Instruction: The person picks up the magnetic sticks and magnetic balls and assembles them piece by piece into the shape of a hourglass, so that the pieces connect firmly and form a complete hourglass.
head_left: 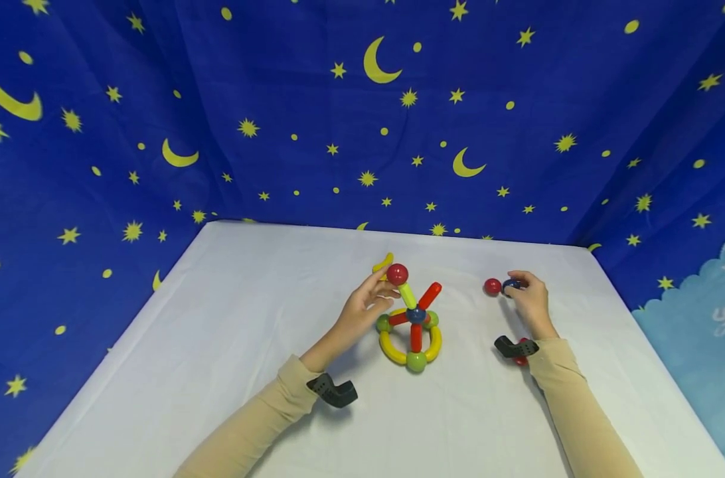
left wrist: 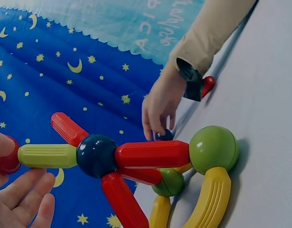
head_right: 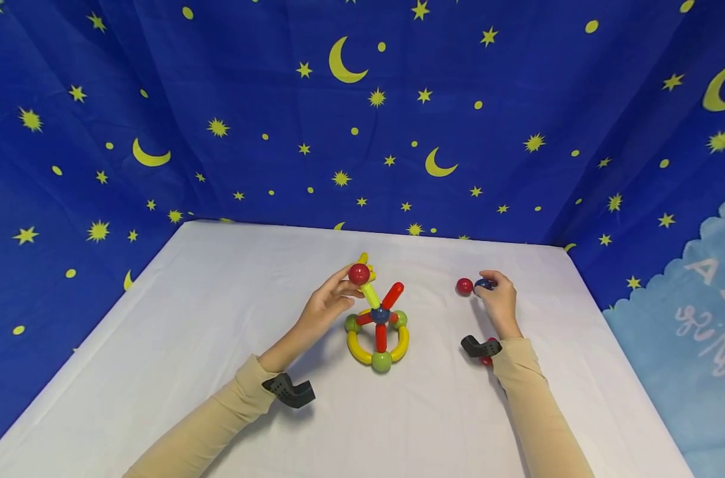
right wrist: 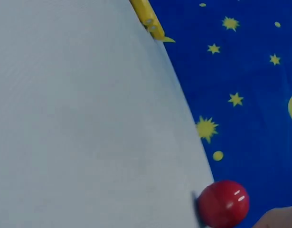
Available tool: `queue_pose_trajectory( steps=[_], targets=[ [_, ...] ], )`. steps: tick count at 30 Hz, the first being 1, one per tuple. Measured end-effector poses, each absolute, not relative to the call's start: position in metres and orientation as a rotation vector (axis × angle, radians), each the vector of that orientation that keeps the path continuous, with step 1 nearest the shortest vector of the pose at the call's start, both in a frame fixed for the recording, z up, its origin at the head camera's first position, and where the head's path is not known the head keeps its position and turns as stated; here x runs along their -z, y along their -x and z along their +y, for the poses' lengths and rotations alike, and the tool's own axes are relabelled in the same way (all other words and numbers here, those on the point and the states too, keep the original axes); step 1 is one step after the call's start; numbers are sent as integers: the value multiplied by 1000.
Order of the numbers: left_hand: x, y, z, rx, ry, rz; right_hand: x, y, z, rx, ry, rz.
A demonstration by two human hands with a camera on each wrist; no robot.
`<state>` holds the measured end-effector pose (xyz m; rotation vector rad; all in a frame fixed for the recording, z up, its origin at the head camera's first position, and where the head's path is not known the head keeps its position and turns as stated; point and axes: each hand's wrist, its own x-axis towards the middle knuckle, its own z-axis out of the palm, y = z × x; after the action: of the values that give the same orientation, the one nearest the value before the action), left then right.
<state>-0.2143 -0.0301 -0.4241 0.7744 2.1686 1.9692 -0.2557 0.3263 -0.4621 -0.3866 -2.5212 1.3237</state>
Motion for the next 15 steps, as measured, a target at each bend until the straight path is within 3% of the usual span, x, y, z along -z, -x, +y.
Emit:
queue_pose_trajectory(
  steps=[8,15],
  targets=[
    [423,213,-30,-1989,-762,2164,464,255,325,-1291,465,-2508],
    [421,214,-30,-1984,-787,2188,420,241,289,-1415,372,-2382]
  ],
)
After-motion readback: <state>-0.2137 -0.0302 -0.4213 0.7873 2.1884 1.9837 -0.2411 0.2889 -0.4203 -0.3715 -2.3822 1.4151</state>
